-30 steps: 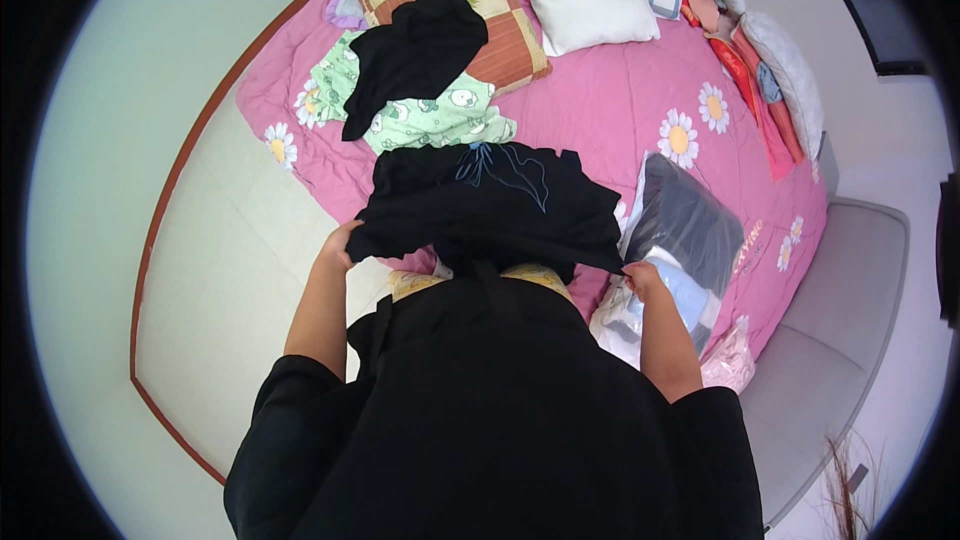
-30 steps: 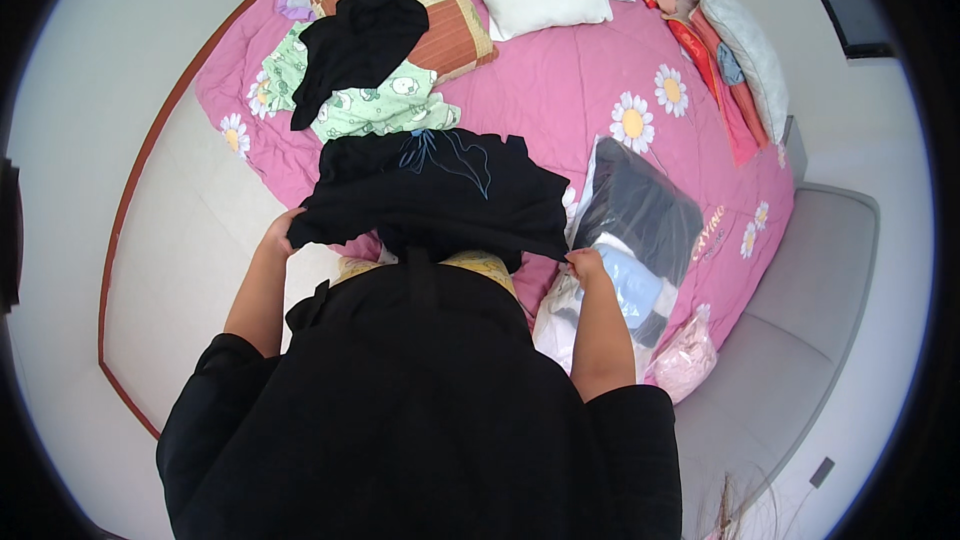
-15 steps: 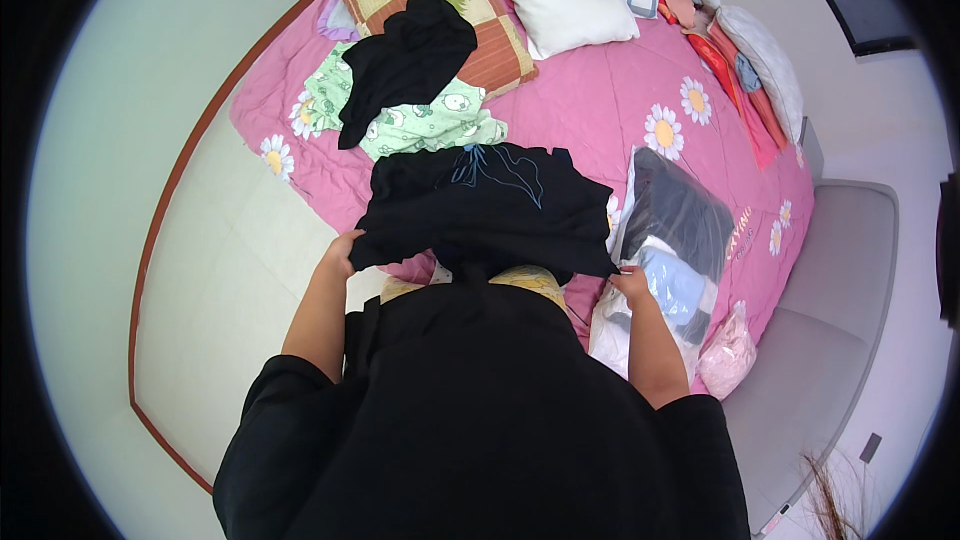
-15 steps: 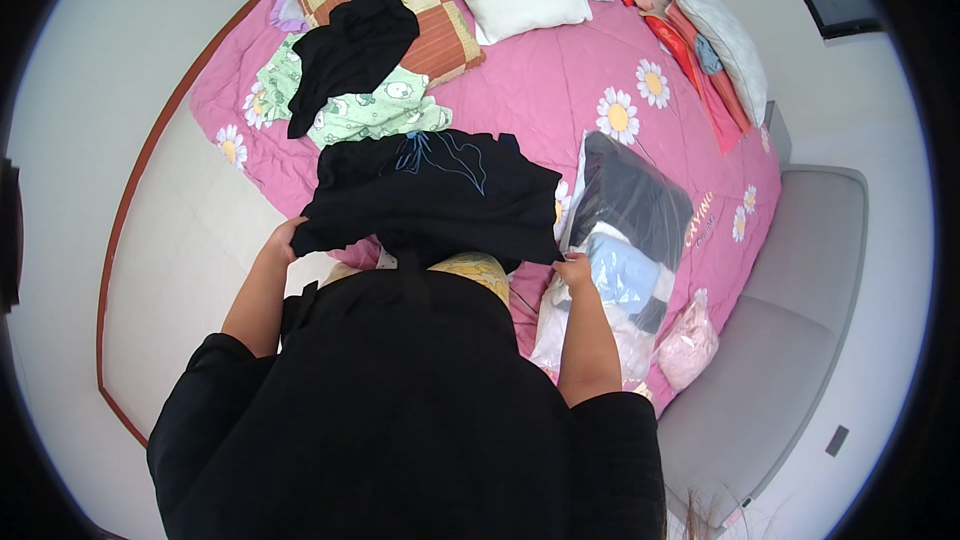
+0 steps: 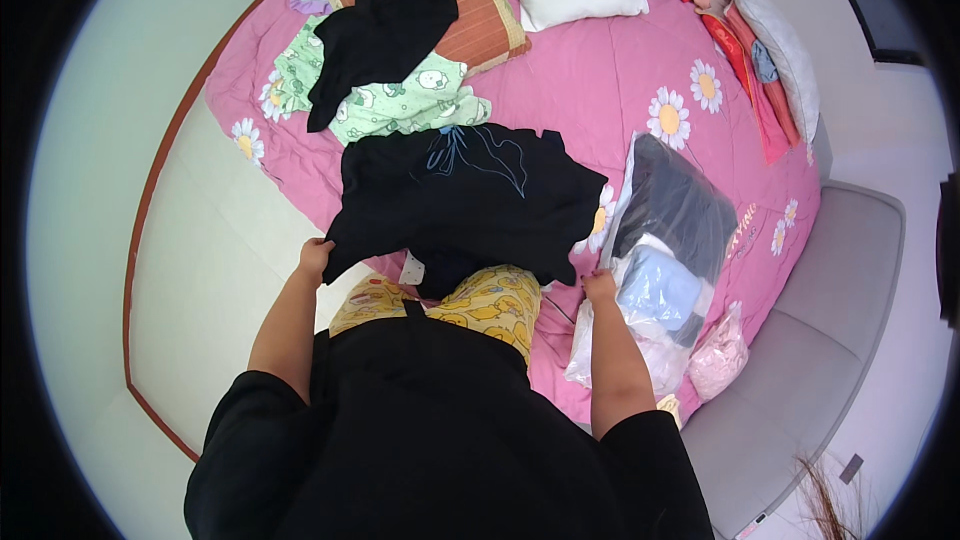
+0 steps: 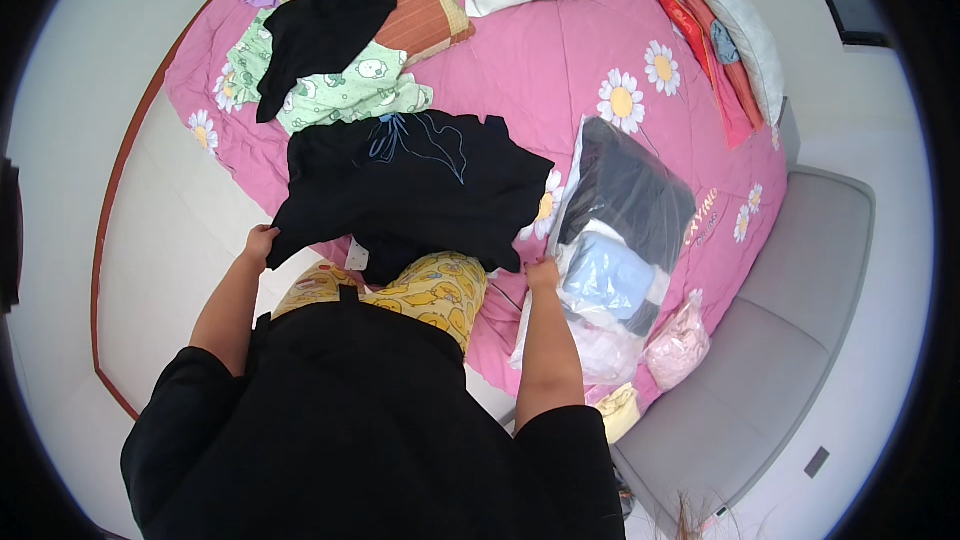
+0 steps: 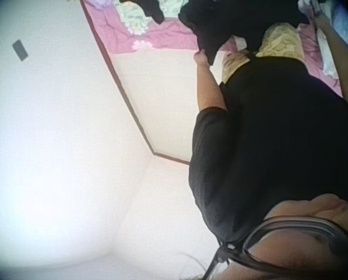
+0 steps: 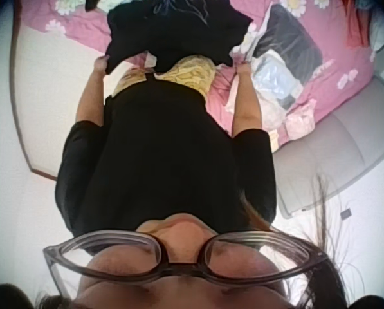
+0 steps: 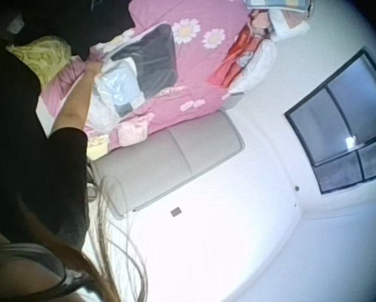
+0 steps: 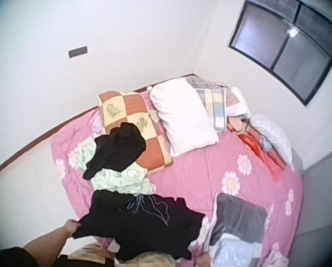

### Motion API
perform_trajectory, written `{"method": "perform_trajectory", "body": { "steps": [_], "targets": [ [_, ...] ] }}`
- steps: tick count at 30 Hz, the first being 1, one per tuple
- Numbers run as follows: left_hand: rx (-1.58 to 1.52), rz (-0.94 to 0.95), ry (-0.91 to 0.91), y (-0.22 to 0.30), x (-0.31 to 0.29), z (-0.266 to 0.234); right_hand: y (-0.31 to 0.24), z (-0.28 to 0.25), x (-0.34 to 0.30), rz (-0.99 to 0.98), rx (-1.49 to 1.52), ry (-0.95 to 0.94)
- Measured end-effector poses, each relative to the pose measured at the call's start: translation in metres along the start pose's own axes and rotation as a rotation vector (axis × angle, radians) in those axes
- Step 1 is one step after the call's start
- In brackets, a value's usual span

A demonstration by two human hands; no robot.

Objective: The person folds several shirts by hand on a bed and places them into plastic zip-lock bags one at a time.

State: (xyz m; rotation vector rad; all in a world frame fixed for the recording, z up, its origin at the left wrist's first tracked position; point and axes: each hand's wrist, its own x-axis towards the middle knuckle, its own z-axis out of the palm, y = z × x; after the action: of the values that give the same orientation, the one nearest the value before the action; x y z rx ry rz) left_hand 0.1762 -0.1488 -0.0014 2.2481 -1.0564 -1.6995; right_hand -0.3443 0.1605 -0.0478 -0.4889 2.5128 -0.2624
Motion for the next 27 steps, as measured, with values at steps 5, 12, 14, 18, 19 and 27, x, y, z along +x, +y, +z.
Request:
{"method": "perform_trajectory", "body": {
  "steps": [5,12,14,18,19,27],
  "targets": [
    [0.01,-0.002,0.133,0.0,-0.001,0.019,-0.04,0.0,0.037,0.024,0.351,-0.121],
    [0.001,-0.044,0.184,0.0,-0.01,0.031,-0.07,0.003,0.085,0.182,0.563,-0.166],
    [-0.062,-0.042,0.204,-0.001,-0.012,0.033,-0.066,0.007,0.09,0.151,0.631,-0.359],
    [-0.051,-0.071,0.232,-0.004,-0.018,0.033,-0.08,-0.008,0.084,0.194,0.748,-0.446],
    [-0.072,-0.085,0.209,0.0,-0.017,0.031,-0.082,-0.009,0.085,0.218,0.712,-0.431],
    [-0.095,-0.051,0.145,0.015,-0.016,0.023,-0.096,-0.027,0.075,0.312,0.752,-0.303]
  ]
}}
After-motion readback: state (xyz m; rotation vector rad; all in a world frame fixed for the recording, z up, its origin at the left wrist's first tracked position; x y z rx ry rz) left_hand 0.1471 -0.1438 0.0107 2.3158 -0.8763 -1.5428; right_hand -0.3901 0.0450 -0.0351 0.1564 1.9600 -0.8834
